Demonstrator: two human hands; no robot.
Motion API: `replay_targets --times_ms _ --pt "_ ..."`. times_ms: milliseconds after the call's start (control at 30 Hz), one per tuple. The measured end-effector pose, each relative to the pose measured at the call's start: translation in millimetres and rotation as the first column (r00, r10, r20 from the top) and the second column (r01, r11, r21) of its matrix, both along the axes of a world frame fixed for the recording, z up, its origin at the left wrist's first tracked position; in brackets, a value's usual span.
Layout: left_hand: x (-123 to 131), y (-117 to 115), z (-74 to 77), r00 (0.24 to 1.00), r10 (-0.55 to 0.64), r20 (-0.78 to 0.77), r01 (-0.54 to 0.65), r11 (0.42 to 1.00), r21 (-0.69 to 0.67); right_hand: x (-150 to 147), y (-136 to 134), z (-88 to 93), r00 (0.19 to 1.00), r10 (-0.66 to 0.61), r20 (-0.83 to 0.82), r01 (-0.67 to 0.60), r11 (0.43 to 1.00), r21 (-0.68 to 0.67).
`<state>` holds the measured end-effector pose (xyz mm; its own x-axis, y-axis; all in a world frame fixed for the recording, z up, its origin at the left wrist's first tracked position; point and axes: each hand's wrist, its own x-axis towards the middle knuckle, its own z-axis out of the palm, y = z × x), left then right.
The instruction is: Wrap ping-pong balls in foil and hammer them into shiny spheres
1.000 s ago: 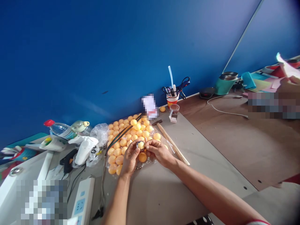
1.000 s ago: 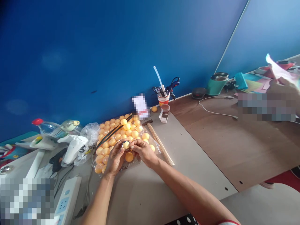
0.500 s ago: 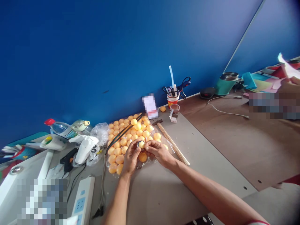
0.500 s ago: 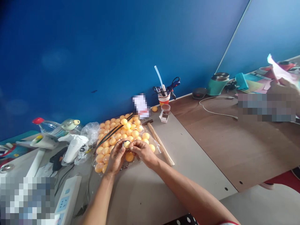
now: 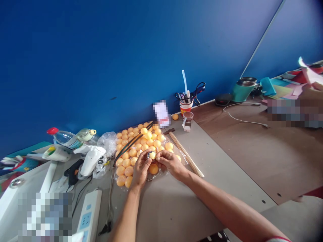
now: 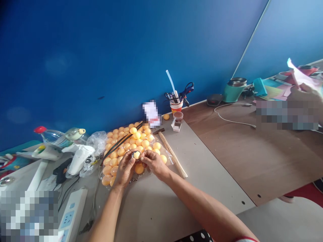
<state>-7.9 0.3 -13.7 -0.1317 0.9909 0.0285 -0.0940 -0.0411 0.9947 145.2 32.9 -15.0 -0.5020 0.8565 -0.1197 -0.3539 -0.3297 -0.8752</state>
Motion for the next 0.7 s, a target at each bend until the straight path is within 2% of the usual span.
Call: replay_targets --times_ms 200,433,700 --pt "-1.7 1.5 -2.2 0.997 -0.040 0.062 0.039 0.999 0.017 2.2 1.3 0.7 0.999 0.007 0.040 -0.007 1.000 0.012" --pt "-1.2 0.7 1.2 1.000 0.001 0.011 0.000 1.000 -0.004 2.1 2.4 -1.2 0.999 0.010 0.035 -0.011 1.000 0.020" --pt "-2.7 0.7 -0.9 0.999 -0.026 0.020 0.026 0.999 -0.021 1.4 1.5 3.3 0.999 0.000 0.047 0.000 1.000 0.005"
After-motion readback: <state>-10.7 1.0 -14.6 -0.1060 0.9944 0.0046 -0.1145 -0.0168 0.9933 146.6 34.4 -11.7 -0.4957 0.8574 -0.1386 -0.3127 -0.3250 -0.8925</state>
